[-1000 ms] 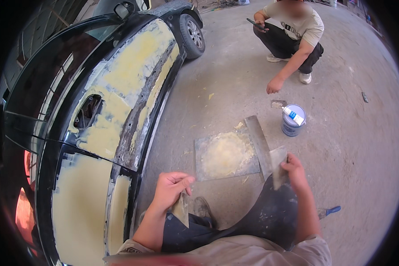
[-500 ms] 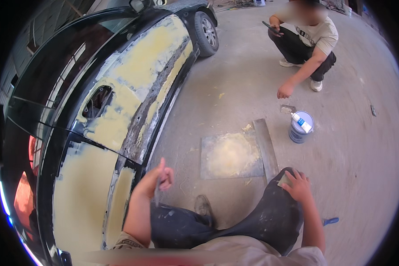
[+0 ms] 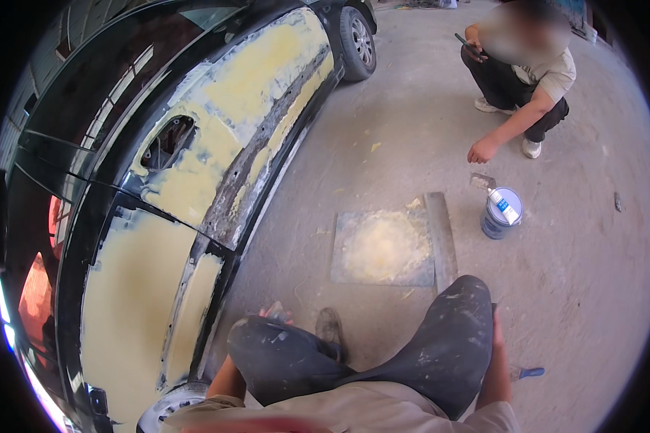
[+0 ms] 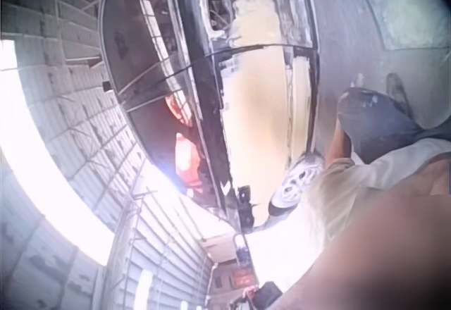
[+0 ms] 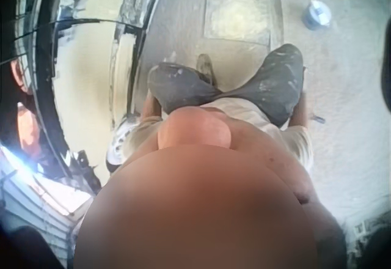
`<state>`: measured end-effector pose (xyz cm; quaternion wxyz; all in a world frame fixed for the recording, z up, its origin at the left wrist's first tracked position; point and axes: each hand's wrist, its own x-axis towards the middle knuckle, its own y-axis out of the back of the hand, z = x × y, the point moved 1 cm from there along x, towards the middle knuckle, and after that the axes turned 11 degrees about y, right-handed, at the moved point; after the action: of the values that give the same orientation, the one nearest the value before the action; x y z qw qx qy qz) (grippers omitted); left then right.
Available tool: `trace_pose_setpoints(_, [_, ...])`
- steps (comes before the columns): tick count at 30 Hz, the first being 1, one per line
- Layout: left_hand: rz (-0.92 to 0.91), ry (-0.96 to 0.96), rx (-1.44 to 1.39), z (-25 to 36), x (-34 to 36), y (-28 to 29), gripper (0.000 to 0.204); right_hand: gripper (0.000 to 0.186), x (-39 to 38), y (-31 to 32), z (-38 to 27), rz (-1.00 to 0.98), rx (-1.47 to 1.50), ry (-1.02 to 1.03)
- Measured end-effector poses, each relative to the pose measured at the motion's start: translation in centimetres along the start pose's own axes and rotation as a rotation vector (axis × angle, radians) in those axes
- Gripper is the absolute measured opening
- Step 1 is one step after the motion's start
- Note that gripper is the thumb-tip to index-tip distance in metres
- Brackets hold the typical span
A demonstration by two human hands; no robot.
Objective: The person sits on the floor and uses a putty knife to apply body filler to the side of a car. They repeatedly scoop filler from a mixing board and spread it onto the vehicle's door and fender areas.
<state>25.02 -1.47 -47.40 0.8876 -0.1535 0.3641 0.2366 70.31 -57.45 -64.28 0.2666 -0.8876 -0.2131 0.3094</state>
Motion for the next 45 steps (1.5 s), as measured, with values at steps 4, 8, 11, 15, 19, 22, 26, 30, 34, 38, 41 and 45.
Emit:
trace_pose_setpoints(4, [-0.142, -0.013, -0.034, -6.5, 0.9, 7.1, 0.049, 0.078, -0.3, -1.7, 1.6, -0.031, 0.043, 0.049])
trace_pose_setpoints(8, [-0.191, 0.075, -0.15, -11.5, -4.6, 12.8, 0.039, 0.077, -3.8, -0.9, 1.4, -0.111, -0.031, -0.044])
trace_pose_setpoints(11, [-0.156, 0.274, -0.527, -6.9, -10.4, 5.1, 0.04, 0.077, -8.1, 1.8, -0.8, -0.108, -0.209, -0.245])
trace_pose_setpoints(15, [-0.001, 0.284, -0.379, -4.1, -16.0, 2.6, 0.051, 0.066, -7.5, 14.4, -0.9, -0.066, -0.974, -0.214])
trace_pose_setpoints(19, [0.108, 0.062, -0.204, -1.3, -16.3, 3.7, 0.069, 0.053, -5.0, 12.3, -0.5, 0.249, -0.578, 0.042])
trace_pose_setpoints(22, [0.228, -0.197, -0.281, -1.6, -13.4, 6.7, 0.074, 0.05, -2.9, 6.7, 2.4, 0.409, 0.005, 0.067])
trace_pose_setpoints(26, [0.312, -0.214, -0.36, -1.5, -8.1, 5.4, 0.072, 0.05, -2.9, 3.9, 5.4, 0.261, 0.176, 0.031])
trace_pose_setpoints(30, [0.185, -0.026, -0.287, -3.7, -2.8, 4.4, 0.071, 0.049, -4.0, 3.5, 3.6, 0.2, 0.13, -0.056])
trace_pose_setpoints(34, [0.072, 0.069, -0.258, -6.2, -0.9, 4.2, 0.07, 0.046, -5.6, 1.4, 0.1, 0.06, -0.1, -0.208])
trace_pose_setpoints(38, [-0.032, 0.138, -0.31, -8.7, -0.1, 5.1, 0.07, 0.038, -6.5, 8.9, -1.0, 0.13, -0.369, -0.141])
trace_pose_setpoints(41, [-0.085, 0.181, -0.432, -11.3, -2.0, 6.9, 0.069, 0.034, -4.4, 14.2, -0.4, 0.272, -0.576, 0.203])
trace_pose_setpoints(45, [-0.086, 0.214, -0.65, -11.4, -5.3, 7.7, 0.069, 0.035, 0.3, 10.8, -3.4, 0.433, -0.466, 0.373])
